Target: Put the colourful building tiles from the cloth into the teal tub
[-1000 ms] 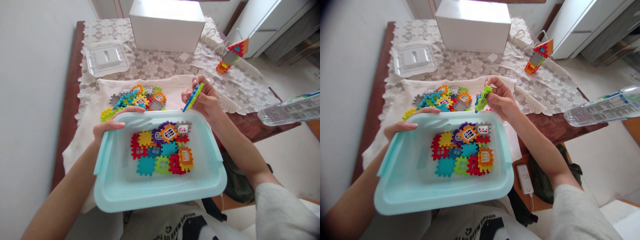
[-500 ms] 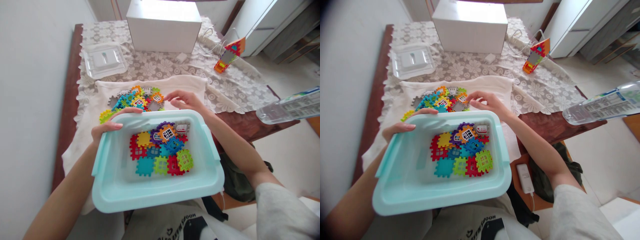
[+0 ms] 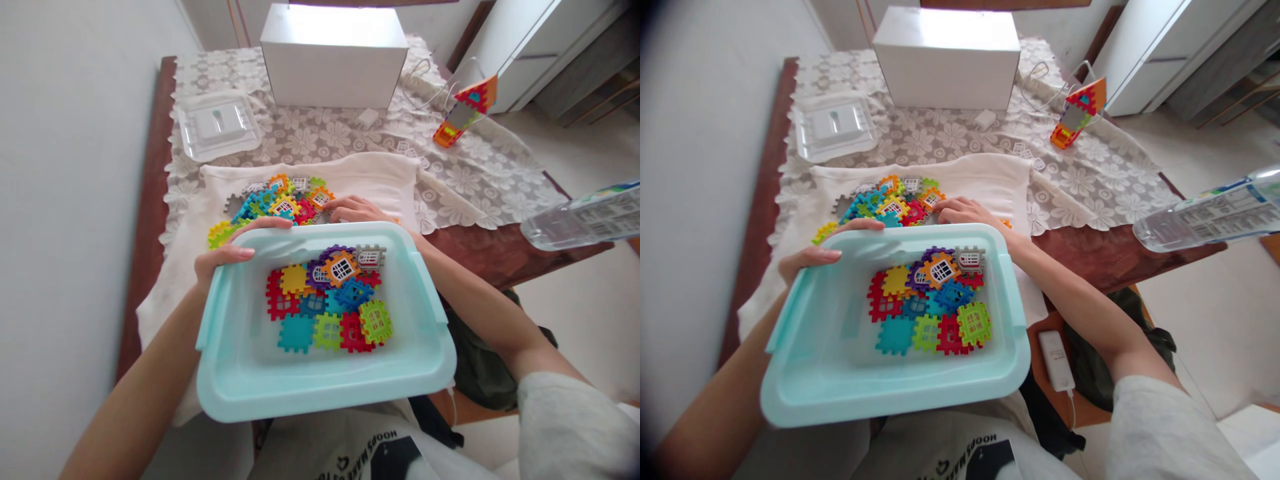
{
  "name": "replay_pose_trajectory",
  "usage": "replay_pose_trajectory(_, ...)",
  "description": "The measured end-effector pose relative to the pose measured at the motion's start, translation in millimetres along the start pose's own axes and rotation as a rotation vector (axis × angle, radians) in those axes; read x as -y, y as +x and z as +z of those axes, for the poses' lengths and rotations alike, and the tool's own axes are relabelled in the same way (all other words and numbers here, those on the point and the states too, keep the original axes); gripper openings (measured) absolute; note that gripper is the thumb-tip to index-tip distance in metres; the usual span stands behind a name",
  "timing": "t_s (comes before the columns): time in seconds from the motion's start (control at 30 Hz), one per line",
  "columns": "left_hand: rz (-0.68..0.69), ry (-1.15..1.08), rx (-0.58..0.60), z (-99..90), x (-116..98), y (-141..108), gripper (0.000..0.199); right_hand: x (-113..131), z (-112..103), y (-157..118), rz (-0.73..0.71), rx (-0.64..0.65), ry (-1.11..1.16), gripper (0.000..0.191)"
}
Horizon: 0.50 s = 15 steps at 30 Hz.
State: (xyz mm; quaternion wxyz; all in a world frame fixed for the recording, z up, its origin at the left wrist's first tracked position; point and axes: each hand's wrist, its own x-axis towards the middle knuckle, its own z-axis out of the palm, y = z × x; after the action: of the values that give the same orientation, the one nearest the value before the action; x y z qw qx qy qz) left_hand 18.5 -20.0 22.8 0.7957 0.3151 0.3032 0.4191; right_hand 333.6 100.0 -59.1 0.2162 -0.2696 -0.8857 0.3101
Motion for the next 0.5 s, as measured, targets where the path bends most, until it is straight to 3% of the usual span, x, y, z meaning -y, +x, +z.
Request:
replay_pose_trajectory(0.27,0.006,-0.016,-0.035,2.7,0,-2,0.057,4,-5,0,0.018,-0.066,0.221,0.015)
replay_pose_trajectory(0.5,0.049,0.036,0.008,-12.6,2,7,0.055,11,-8,6,0.114,-0.347,0.466,0.035)
